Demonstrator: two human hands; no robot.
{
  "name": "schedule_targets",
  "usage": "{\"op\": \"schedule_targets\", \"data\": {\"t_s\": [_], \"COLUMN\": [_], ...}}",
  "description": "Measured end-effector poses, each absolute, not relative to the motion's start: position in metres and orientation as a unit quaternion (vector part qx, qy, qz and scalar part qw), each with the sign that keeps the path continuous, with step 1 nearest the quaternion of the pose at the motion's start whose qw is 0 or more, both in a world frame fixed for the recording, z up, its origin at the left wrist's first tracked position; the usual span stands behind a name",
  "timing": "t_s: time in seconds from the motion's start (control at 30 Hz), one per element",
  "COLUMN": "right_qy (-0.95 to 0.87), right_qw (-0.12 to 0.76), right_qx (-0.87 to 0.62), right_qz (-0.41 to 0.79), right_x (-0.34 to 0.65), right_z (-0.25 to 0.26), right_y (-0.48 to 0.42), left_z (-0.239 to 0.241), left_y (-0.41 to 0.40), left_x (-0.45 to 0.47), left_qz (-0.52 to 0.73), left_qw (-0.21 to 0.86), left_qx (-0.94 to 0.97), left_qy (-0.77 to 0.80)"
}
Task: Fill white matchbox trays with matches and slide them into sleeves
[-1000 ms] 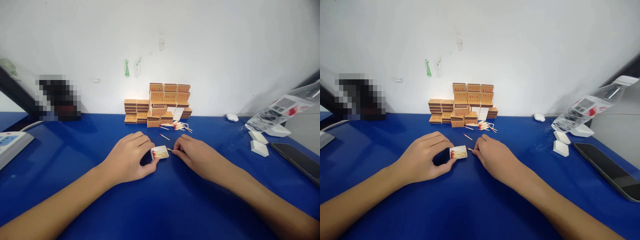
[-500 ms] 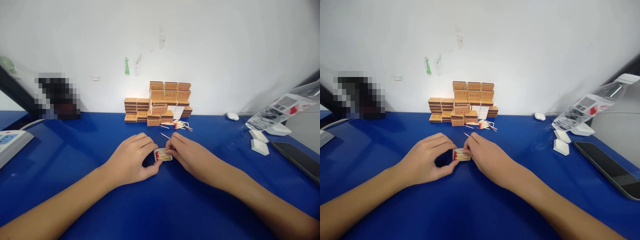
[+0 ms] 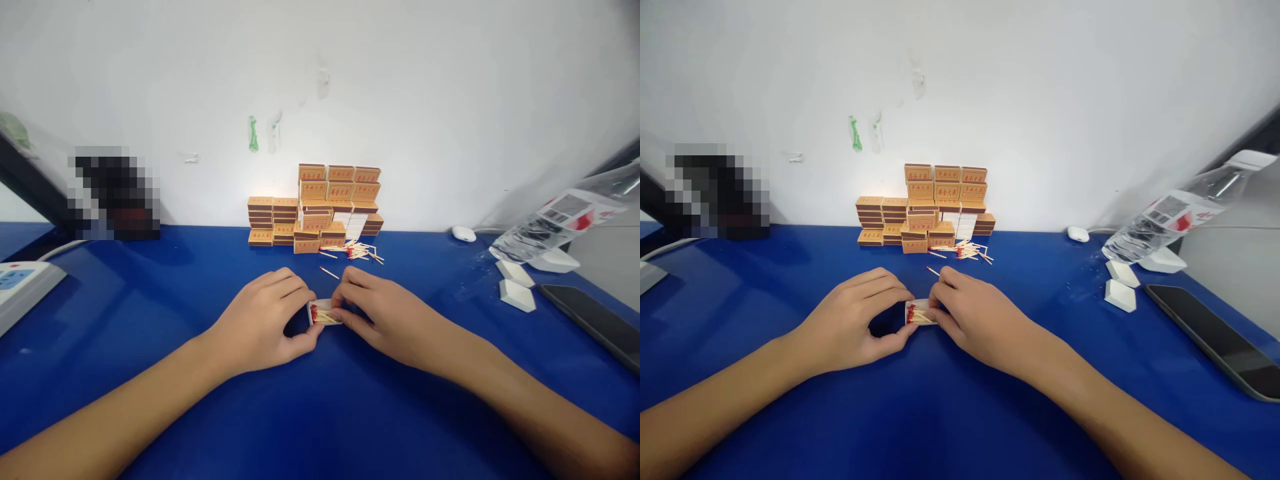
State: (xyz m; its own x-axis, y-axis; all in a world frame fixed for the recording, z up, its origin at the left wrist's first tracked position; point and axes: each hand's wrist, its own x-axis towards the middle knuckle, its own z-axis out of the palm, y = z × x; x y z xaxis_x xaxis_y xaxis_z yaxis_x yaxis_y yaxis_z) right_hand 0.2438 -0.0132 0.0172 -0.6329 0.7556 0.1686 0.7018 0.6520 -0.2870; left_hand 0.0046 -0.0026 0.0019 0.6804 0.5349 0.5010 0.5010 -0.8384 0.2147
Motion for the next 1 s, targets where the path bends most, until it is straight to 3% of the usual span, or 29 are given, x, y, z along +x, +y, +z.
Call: {"op": "schedule_targets", "data": {"t_s": [0.6, 0.83, 1.0], "right_qy": [-0.891, -0.816, -0.794], "right_qw": [0.185, 0.263, 0.238], "right_qx": [-0.405, -0.509, -0.548], "right_qz": [0.094, 0.077, 0.113], "right_x": [0.245, 0.243, 0.246], "right_z": [0.014, 0.004, -0.006], "right_y": [-0.012, 0.01, 0.033], "left_z": [0.0, -0.001, -0.002], "left_y": [-0.002, -0.003, -0.001], "left_x": [0.005, 0.005, 0.005], "left_qz": [0.274, 0.271, 0.269], "left_qw": [0.042, 0.066, 0.057], "left_qx": [0.921, 0.916, 0.914], "left_qy": [0.273, 0.288, 0.298]}}
